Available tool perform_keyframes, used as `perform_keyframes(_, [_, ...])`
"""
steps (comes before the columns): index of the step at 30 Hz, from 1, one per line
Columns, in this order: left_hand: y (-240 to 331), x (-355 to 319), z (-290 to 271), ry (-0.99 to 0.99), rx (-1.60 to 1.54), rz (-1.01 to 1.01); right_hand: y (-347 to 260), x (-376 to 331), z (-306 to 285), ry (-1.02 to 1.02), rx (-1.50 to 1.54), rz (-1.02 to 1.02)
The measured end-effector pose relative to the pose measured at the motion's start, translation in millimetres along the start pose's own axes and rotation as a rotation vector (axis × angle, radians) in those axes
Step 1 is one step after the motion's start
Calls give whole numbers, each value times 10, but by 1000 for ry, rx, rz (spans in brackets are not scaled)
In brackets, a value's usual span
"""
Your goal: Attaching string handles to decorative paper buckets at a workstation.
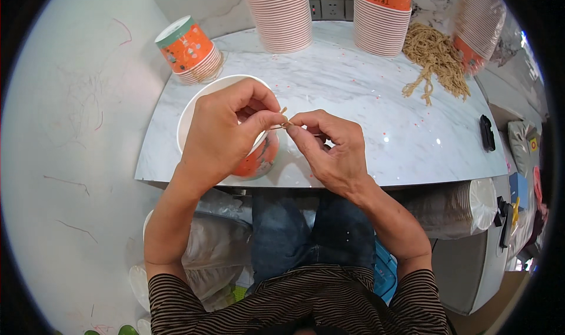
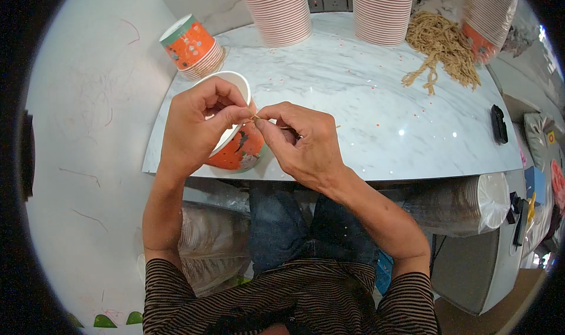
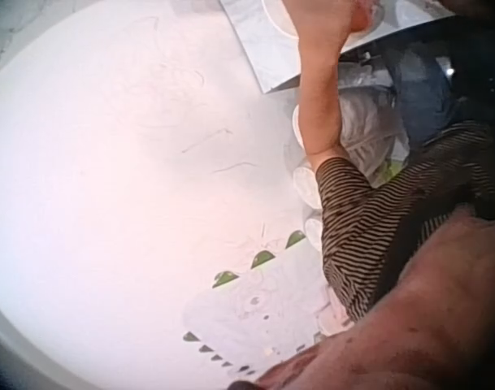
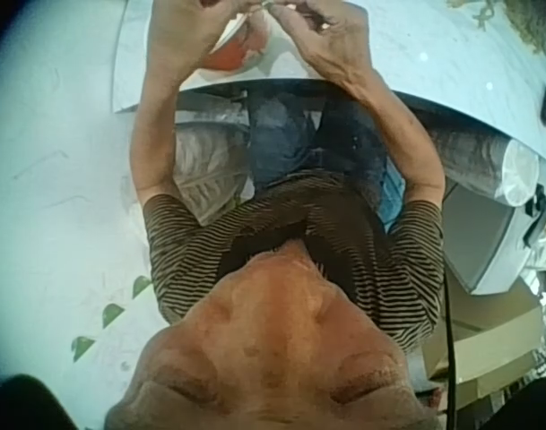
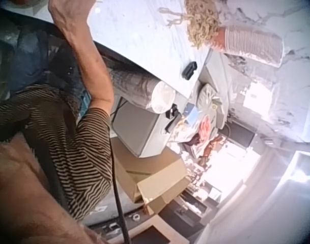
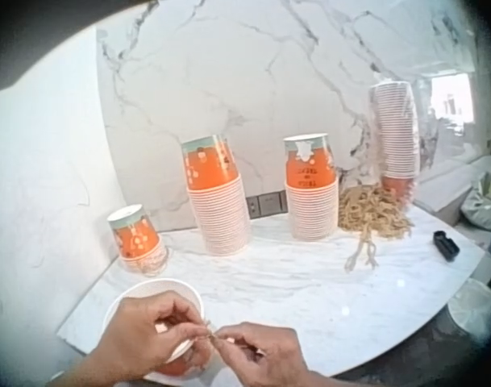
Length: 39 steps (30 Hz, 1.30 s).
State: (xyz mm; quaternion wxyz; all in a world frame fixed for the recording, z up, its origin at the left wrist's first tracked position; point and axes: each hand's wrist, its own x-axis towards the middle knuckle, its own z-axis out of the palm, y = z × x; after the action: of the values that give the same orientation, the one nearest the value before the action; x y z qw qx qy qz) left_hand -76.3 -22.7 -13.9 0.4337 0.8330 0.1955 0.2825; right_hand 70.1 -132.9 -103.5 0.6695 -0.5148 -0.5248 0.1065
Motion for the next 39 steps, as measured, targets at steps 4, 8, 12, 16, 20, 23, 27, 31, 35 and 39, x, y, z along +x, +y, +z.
perform_keyframes(4, [32,-55,-21,-60,246,110,-42,17,-32,1,-63,-39])
perform_keyframes(8, [-14,-45,-30,-54,534,328,-34,54,-43,-15,-155,-119])
perform_keyframes(12, [36,-32,-50,-101,450,191,-66,84,-67,-12,-114,-55])
perform_keyframes(16, [-5,32,-144,-278,-5,-112,-52,102,-28,-19,-1,62])
perform_keyframes(20, [41,48,-179,-353,-141,-254,-40,121,38,24,97,64])
perform_keyframes(23, [39,56,-181,-347,-156,-263,-2,89,-16,-52,-20,0])
perform_keyframes(27, [-4,59,-157,-312,-138,-244,-9,36,-41,-70,-30,6])
perform_keyframes(31, [-38,43,-133,-236,-36,-183,-105,35,-45,-73,-11,55])
perform_keyframes(35, [-25,45,-93,-204,-4,-156,-77,37,-9,-4,-18,24])
perform_keyframes(39, [-23,45,-114,-223,11,-158,-124,51,-39,-3,-57,-50])
